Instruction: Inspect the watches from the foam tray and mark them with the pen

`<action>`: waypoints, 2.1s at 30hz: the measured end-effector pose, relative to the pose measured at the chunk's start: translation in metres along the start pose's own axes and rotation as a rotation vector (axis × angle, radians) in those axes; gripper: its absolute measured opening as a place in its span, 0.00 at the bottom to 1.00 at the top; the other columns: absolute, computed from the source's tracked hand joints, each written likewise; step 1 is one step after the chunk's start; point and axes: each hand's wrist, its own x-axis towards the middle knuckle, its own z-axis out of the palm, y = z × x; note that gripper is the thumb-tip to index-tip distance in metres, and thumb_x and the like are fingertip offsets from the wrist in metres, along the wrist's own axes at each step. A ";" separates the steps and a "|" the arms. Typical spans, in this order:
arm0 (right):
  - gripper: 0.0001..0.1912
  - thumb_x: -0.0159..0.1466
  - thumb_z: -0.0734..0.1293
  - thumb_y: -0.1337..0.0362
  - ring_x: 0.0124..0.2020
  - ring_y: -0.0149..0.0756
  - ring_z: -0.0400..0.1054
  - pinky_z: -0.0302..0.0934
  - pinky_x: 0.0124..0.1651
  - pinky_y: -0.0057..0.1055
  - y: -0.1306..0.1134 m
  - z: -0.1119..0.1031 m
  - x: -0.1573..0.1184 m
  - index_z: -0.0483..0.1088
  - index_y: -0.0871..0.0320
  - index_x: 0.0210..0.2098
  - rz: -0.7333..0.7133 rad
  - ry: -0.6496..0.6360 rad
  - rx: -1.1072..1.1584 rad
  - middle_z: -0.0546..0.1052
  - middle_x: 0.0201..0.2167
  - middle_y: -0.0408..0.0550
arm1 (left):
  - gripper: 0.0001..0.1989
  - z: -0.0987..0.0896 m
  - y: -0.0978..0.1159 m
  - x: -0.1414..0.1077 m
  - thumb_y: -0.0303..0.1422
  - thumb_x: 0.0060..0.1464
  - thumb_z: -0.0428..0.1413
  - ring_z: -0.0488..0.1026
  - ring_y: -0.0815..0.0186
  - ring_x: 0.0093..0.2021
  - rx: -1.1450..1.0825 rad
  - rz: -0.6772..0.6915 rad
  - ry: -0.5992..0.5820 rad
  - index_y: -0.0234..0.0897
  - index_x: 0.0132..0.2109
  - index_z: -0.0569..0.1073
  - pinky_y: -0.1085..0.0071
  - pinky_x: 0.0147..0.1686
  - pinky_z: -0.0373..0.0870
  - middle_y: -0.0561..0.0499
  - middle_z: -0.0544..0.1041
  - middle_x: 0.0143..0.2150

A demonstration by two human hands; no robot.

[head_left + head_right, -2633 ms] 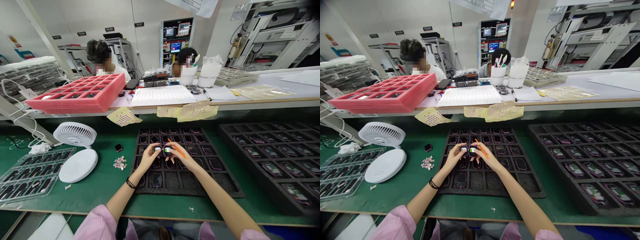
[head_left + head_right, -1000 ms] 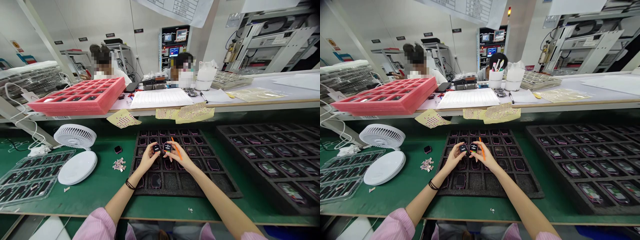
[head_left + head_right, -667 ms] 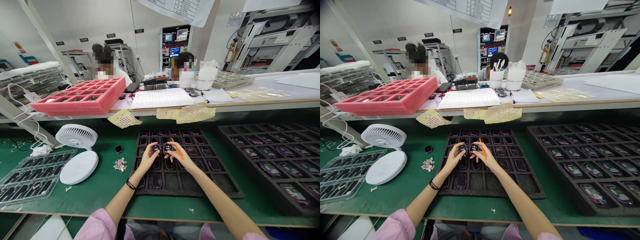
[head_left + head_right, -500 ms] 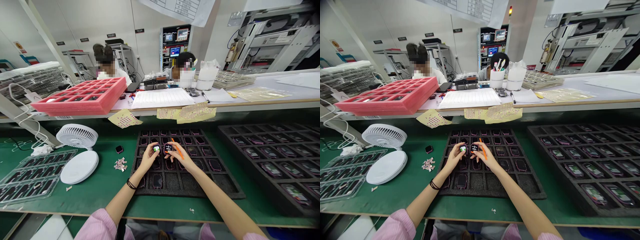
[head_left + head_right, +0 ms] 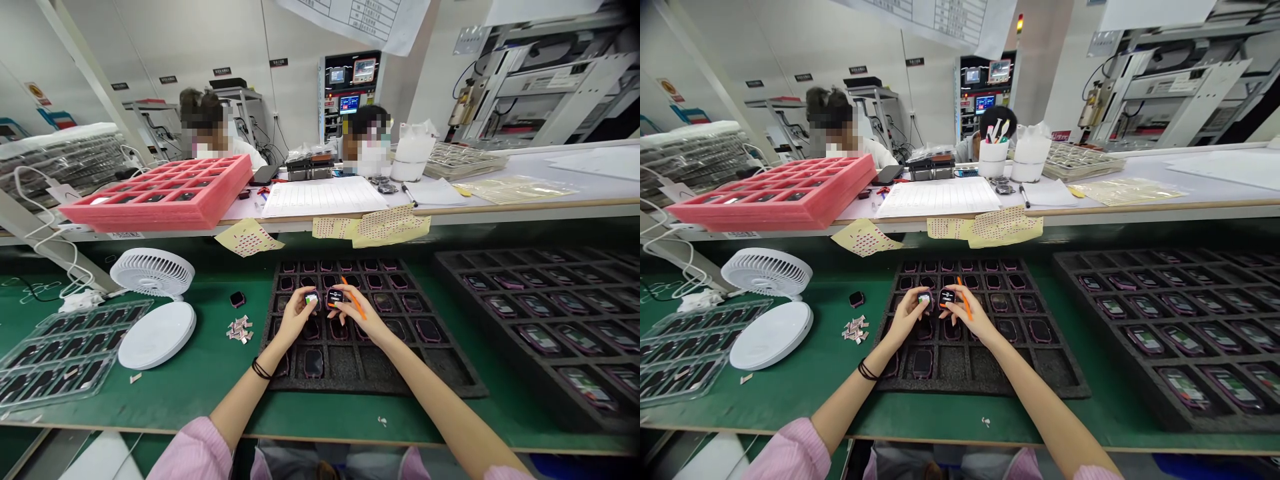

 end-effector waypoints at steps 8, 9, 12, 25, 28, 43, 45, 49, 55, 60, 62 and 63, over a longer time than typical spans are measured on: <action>0.19 0.59 0.68 0.58 0.29 0.34 0.75 0.62 0.23 0.26 0.004 -0.001 0.001 0.62 0.52 0.49 -0.003 -0.004 -0.002 0.69 0.45 0.50 | 0.19 -0.003 0.005 0.000 0.45 0.54 0.54 0.67 0.72 0.27 -0.004 -0.007 -0.007 0.36 0.48 0.70 0.76 0.21 0.61 0.49 0.73 0.37; 0.20 0.59 0.68 0.58 0.28 0.34 0.75 0.62 0.22 0.26 0.005 -0.001 0.002 0.62 0.52 0.49 -0.009 -0.007 -0.002 0.69 0.44 0.49 | 0.19 -0.003 0.005 0.000 0.44 0.54 0.54 0.68 0.71 0.27 -0.008 -0.009 -0.011 0.36 0.48 0.70 0.76 0.22 0.62 0.49 0.73 0.37; 0.20 0.59 0.69 0.58 0.28 0.34 0.75 0.61 0.21 0.25 0.007 -0.002 0.003 0.61 0.52 0.49 -0.022 -0.011 0.001 0.69 0.41 0.48 | 0.20 -0.004 0.006 0.000 0.44 0.54 0.55 0.68 0.71 0.27 -0.011 -0.014 -0.018 0.36 0.48 0.70 0.76 0.22 0.62 0.50 0.73 0.36; 0.17 0.60 0.67 0.56 0.28 0.34 0.75 0.63 0.22 0.26 0.000 0.000 0.000 0.64 0.52 0.47 0.005 0.027 0.011 0.69 0.44 0.50 | 0.19 -0.005 0.006 0.000 0.45 0.55 0.53 0.68 0.71 0.26 -0.017 -0.038 -0.005 0.36 0.48 0.71 0.76 0.21 0.63 0.51 0.72 0.34; 0.17 0.60 0.67 0.56 0.27 0.34 0.75 0.63 0.22 0.26 0.001 0.000 0.001 0.64 0.53 0.47 0.005 0.032 0.011 0.70 0.42 0.49 | 0.19 -0.005 0.008 -0.001 0.44 0.55 0.53 0.68 0.71 0.26 -0.006 -0.030 -0.006 0.36 0.47 0.71 0.76 0.22 0.63 0.50 0.73 0.35; 0.16 0.58 0.68 0.56 0.21 0.31 0.73 0.59 0.19 0.25 0.001 -0.001 0.002 0.65 0.55 0.43 -0.002 0.122 -0.042 0.71 0.34 0.43 | 0.21 -0.001 0.000 -0.001 0.41 0.51 0.58 0.68 0.71 0.30 -0.036 -0.030 -0.024 0.37 0.50 0.68 0.78 0.22 0.62 0.47 0.73 0.43; 0.15 0.60 0.67 0.56 0.22 0.32 0.73 0.59 0.19 0.26 0.001 -0.001 0.002 0.66 0.55 0.43 0.003 0.124 -0.021 0.71 0.33 0.43 | 0.22 -0.001 0.000 -0.001 0.40 0.50 0.59 0.69 0.70 0.33 -0.044 -0.033 -0.032 0.38 0.51 0.68 0.77 0.25 0.64 0.46 0.72 0.44; 0.14 0.60 0.66 0.57 0.22 0.32 0.73 0.59 0.19 0.26 0.000 -0.001 0.001 0.66 0.55 0.43 0.019 0.131 0.010 0.71 0.32 0.42 | 0.23 0.000 -0.001 -0.001 0.38 0.49 0.60 0.71 0.67 0.38 -0.030 -0.028 -0.047 0.38 0.51 0.67 0.74 0.32 0.68 0.46 0.72 0.45; 0.13 0.60 0.66 0.57 0.22 0.32 0.72 0.58 0.20 0.26 -0.002 0.000 0.001 0.66 0.55 0.42 0.025 0.132 0.010 0.72 0.31 0.42 | 0.24 0.001 -0.001 -0.002 0.36 0.49 0.61 0.71 0.65 0.43 0.006 -0.006 -0.055 0.37 0.52 0.66 0.71 0.39 0.69 0.46 0.72 0.45; 0.13 0.60 0.66 0.56 0.21 0.32 0.72 0.58 0.19 0.26 -0.001 0.000 0.001 0.66 0.55 0.42 0.024 0.133 0.012 0.72 0.31 0.42 | 0.22 0.000 -0.001 -0.001 0.38 0.50 0.60 0.71 0.67 0.38 -0.007 0.000 -0.048 0.37 0.51 0.66 0.74 0.33 0.68 0.46 0.72 0.45; 0.14 0.59 0.66 0.56 0.21 0.32 0.72 0.58 0.19 0.25 -0.002 0.000 0.001 0.66 0.55 0.42 0.023 0.133 0.012 0.72 0.30 0.42 | 0.21 -0.001 -0.001 0.000 0.40 0.53 0.57 0.69 0.70 0.33 -0.009 -0.009 -0.051 0.37 0.51 0.66 0.76 0.26 0.64 0.47 0.72 0.43; 0.14 0.59 0.66 0.56 0.21 0.32 0.72 0.58 0.19 0.25 -0.003 0.000 0.001 0.66 0.55 0.42 0.024 0.132 0.010 0.71 0.30 0.41 | 0.20 -0.002 -0.002 0.000 0.41 0.54 0.56 0.68 0.71 0.30 -0.007 -0.009 -0.052 0.37 0.51 0.67 0.77 0.24 0.62 0.47 0.71 0.42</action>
